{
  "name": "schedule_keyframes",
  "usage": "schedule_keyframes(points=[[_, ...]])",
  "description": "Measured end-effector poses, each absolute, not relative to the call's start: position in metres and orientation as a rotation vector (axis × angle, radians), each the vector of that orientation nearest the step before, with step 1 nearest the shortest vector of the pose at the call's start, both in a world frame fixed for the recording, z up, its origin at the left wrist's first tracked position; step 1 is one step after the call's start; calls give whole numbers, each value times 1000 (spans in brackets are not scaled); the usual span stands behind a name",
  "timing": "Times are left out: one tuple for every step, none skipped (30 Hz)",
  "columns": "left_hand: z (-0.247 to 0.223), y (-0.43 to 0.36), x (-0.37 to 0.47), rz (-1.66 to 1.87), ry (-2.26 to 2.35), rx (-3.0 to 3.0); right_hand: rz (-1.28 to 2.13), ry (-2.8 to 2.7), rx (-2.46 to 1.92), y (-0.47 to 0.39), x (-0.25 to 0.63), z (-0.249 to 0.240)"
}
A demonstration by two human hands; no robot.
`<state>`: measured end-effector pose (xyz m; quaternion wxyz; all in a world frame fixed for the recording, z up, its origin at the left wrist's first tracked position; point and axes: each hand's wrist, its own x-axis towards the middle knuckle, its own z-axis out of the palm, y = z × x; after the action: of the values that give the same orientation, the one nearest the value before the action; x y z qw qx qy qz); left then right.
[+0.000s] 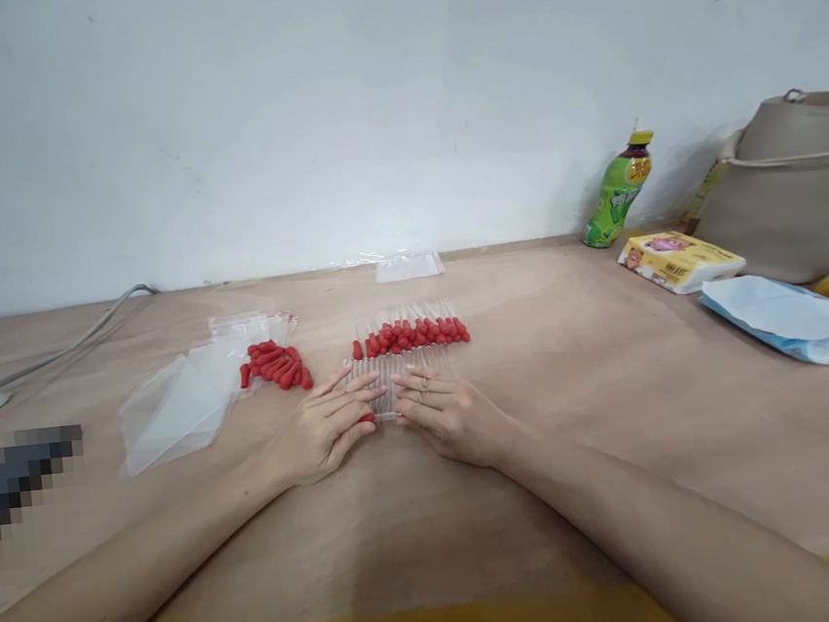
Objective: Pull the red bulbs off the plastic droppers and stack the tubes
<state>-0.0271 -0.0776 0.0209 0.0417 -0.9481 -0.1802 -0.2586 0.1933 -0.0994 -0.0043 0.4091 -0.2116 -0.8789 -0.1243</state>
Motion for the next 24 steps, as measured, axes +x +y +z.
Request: schedule_keyframes(points=[[20,-78,-27,-799,-543,-2896,-311,-2209,-528,-100,194,-5],[20,-78,-28,-800,-535,-2893,-307,-2207,-526,-101,194,-6],[19,-77,-29,-794,-527,-2893,-300,-2211,-525,-101,196,-6],[18,-77,-31,-791,-523,-2893,-292,-2212,-524,-102,198,-5],[17,-76,-34,-795,-533,-2890,-282,-2210,-528,-101,200,-5],[16,-75,-38,-809,-559,-2880,-270,-2195,-548,-101,203,-3],[15,-74,-42,-835,-603,-2859,-256,-2164,-588,-99,207,-2],[14,-73,-46,-866,-658,-2827,-241,-2127,-651,-97,211,-1],[14,-72,-50,-902,-715,-2784,-231,-2084,-735,-95,215,0],[14,-71,-53,-935,-765,-2734,-229,-2045,-836,-93,218,1],[16,-71,-55,-960,-805,-2688,-233,-2012,-940,-90,221,0],[18,-70,-56,-978,-844,-2650,-238,-1983,-1028,-88,223,0],[20,-68,-57,-992,-890,-2618,-235,-1955,-1097,-87,224,-2],[23,-65,-57,-1009,-944,-2590,-219,-1924,-1144,-86,224,-3],[27,-62,-59,-1025,-1006,-2564,-187,-1893,-1174,-85,224,-5],[30,-57,-61,-1034,-1075,-2541,-144,-1868,-1195,-85,223,-6],[33,-51,-64,-1046,-1146,-2516,-101,-1844,-1216,-85,222,-7],[36,-45,-68,-1051,-1216,-2495,-67,-1827,-1242,-86,222,-7],[39,-38,-74,-1052,-1292,-2473,-42,-1818,-1274,-86,221,-7],[41,-32,-79,-1048,-1370,-2454,-25,-1816,-1304,-87,221,-6],[43,-26,-85,-1036,-1446,-2439,-14,-1815,-1327,-88,220,-5],[45,-21,-91,-1018,-1518,-2428,-7,-1818,-1341,-88,220,-4],[47,-17,-95,-990,-1580,-2424,-5,-1821,-1345,-89,219,-2],[48,-13,-99,-951,-1636,-2421,-8,-1821,-1340,-89,219,-2]])
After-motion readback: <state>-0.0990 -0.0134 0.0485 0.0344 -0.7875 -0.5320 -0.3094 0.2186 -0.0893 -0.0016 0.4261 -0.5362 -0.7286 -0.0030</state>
